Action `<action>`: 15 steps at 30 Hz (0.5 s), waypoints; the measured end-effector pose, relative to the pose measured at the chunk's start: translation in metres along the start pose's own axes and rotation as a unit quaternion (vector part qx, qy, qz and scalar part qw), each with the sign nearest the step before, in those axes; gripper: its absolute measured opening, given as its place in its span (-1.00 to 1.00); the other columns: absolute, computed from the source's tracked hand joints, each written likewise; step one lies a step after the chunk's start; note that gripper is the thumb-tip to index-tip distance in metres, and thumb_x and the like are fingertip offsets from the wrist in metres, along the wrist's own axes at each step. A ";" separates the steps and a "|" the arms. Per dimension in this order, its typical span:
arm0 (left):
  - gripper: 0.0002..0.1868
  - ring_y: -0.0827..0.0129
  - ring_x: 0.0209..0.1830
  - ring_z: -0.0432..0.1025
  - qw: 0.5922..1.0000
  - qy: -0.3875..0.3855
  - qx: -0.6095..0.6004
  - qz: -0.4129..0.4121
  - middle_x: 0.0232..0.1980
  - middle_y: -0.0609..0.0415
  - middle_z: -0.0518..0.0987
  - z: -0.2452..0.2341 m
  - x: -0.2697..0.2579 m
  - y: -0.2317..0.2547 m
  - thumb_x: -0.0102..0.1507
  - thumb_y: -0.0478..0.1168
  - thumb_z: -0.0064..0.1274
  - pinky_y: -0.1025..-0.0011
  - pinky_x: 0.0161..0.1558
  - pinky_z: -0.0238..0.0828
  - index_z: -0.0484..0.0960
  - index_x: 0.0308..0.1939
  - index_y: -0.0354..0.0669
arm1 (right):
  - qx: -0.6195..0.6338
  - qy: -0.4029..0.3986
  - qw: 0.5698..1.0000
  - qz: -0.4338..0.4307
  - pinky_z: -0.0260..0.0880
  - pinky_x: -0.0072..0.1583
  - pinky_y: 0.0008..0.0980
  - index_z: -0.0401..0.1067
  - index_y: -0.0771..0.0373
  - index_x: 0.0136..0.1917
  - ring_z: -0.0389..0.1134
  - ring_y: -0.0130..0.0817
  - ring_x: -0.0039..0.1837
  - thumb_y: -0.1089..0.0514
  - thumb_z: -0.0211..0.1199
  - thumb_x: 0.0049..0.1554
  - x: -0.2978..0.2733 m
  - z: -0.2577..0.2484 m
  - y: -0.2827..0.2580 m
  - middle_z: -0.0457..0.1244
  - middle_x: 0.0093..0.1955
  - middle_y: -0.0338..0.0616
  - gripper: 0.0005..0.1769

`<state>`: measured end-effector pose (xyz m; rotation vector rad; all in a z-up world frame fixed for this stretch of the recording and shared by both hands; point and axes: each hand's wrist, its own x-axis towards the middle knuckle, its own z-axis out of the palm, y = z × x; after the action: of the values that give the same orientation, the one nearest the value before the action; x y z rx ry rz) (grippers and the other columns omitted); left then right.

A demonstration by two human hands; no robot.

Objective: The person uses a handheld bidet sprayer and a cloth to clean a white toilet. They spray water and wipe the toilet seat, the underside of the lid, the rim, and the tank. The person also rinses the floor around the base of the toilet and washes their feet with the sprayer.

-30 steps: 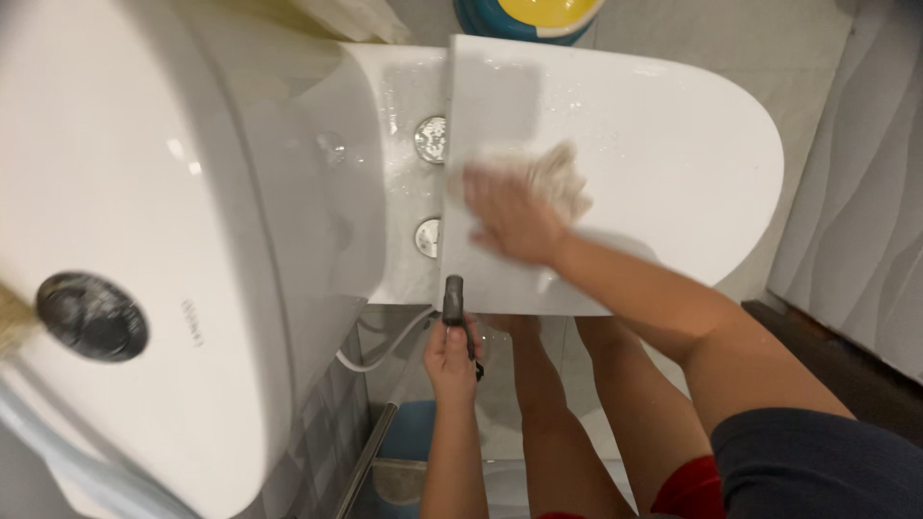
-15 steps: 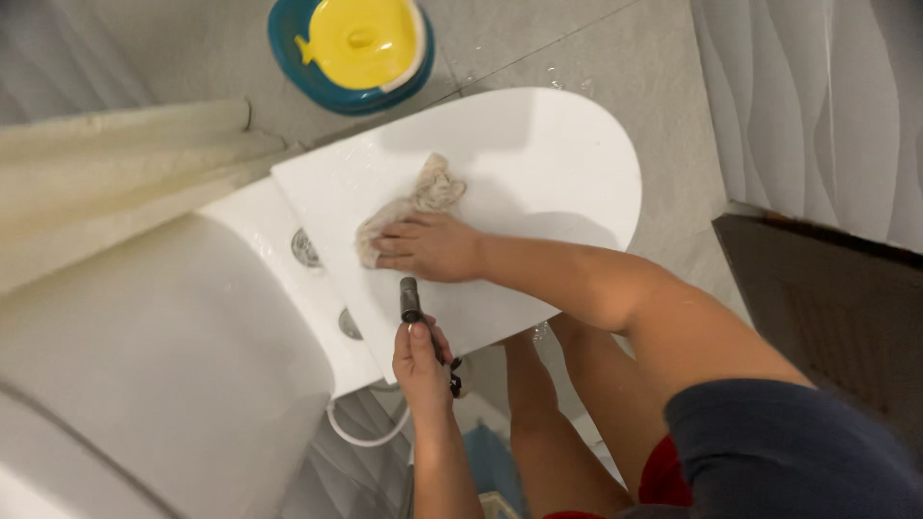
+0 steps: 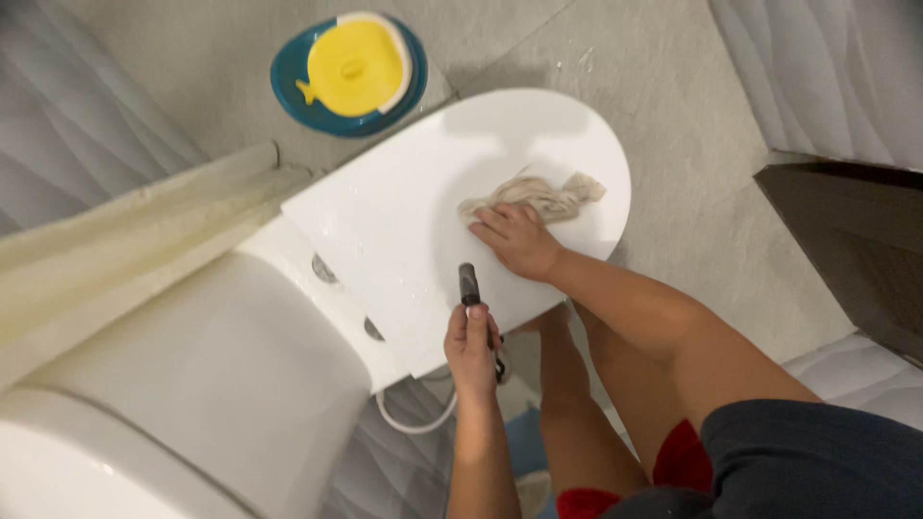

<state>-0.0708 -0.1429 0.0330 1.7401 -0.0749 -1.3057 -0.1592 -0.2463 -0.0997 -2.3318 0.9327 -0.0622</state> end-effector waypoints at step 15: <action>-0.66 0.60 -0.69 0.14 1.000 0.003 0.002 0.031 -0.63 0.19 0.29 -0.007 -0.004 -0.008 0.16 0.00 -0.18 0.65 -0.63 0.00 0.38 -0.37 -0.25 | 0.005 0.075 0.991 0.115 -0.31 0.16 0.10 0.24 0.18 0.04 -0.19 0.21 0.24 -0.01 0.04 -0.09 0.013 -0.010 -0.047 -0.02 0.15 0.28 -0.57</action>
<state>-0.0705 -0.1323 0.0302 1.7313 -0.1262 -1.2567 -0.1231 -0.2334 -0.0674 -2.2184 1.2660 -0.1482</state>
